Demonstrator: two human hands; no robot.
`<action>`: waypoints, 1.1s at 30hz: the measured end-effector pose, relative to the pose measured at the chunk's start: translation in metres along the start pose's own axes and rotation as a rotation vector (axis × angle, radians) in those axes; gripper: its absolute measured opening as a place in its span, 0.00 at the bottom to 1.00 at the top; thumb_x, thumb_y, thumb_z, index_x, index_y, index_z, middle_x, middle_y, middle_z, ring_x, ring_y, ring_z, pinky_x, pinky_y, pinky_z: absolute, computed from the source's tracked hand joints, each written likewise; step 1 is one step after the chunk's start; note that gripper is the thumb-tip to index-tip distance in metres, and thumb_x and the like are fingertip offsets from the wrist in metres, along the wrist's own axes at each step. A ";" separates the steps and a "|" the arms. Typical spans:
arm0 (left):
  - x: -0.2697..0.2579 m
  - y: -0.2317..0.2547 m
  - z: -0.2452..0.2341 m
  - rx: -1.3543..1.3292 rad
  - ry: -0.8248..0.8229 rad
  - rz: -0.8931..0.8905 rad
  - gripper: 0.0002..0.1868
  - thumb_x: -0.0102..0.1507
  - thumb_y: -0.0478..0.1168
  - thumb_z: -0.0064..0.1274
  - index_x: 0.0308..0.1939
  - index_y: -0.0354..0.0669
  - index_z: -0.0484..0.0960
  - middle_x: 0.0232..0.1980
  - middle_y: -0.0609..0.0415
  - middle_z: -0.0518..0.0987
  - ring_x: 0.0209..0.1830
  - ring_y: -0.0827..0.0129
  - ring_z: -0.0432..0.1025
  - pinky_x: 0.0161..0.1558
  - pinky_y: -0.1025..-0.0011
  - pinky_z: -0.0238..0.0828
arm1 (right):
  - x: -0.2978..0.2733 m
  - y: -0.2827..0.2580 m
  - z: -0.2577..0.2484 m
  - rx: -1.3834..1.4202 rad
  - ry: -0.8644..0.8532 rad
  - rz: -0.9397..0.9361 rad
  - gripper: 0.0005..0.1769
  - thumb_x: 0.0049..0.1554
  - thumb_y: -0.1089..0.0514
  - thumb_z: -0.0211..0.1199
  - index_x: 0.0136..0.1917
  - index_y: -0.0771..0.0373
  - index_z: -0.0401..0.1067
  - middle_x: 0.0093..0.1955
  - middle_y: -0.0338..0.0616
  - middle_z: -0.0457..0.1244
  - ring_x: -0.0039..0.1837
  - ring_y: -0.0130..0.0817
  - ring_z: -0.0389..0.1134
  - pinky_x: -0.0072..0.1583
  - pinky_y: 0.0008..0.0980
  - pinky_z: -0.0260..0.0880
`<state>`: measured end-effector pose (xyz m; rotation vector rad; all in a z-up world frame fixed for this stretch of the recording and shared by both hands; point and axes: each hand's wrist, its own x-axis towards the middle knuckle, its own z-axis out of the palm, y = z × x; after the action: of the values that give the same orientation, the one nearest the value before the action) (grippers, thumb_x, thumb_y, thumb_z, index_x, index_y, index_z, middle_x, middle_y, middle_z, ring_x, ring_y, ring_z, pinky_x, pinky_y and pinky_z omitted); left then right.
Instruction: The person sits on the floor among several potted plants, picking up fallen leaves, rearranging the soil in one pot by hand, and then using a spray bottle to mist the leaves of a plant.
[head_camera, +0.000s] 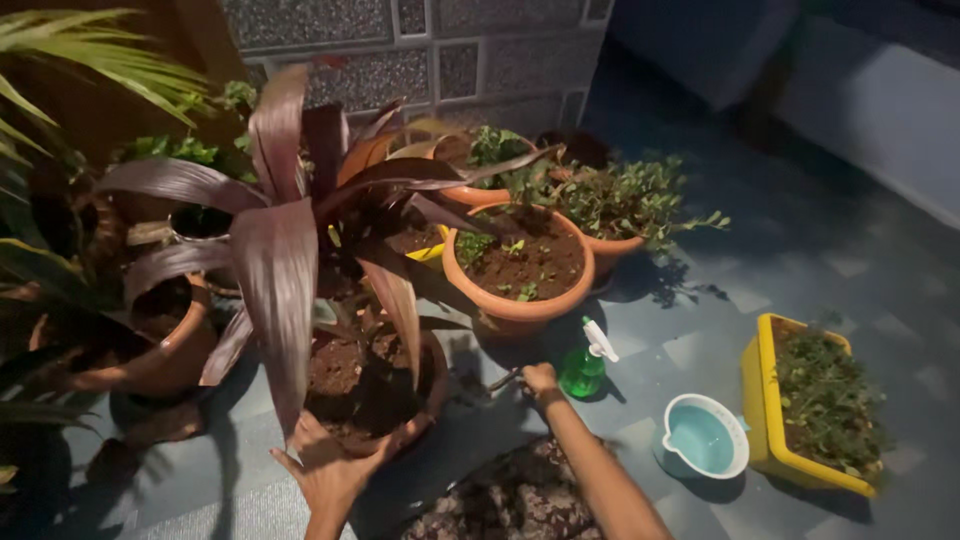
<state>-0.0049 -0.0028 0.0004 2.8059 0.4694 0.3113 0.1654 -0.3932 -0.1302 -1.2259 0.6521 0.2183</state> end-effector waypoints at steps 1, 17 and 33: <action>-0.003 0.000 -0.002 0.018 0.048 0.040 0.80 0.39 0.81 0.57 0.76 0.25 0.46 0.79 0.32 0.50 0.83 0.44 0.39 0.75 0.31 0.26 | -0.010 0.002 0.003 -0.171 0.022 -0.195 0.13 0.53 0.66 0.63 0.51 0.76 0.76 0.41 0.56 0.65 0.40 0.45 0.64 0.39 0.40 0.58; 0.069 0.083 0.035 -0.024 0.412 -0.030 0.77 0.46 0.87 0.41 0.75 0.19 0.49 0.77 0.17 0.49 0.80 0.29 0.40 0.73 0.36 0.28 | -0.088 -0.081 -0.105 -0.783 0.485 -1.050 0.59 0.39 0.47 0.83 0.74 0.72 0.56 0.67 0.61 0.59 0.67 0.52 0.62 0.66 0.46 0.63; 0.061 0.066 0.010 -0.049 0.169 0.110 0.41 0.52 0.62 0.62 0.63 0.48 0.68 0.76 0.41 0.55 0.80 0.48 0.46 0.77 0.35 0.29 | -0.078 -0.095 -0.089 -0.962 0.364 -1.038 0.39 0.41 0.57 0.81 0.64 0.64 0.71 0.60 0.55 0.67 0.61 0.47 0.67 0.63 0.40 0.66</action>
<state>0.0724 -0.0442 0.0215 2.7750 0.3389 0.5791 0.1196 -0.4933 -0.0261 -2.4036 0.1022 -0.6547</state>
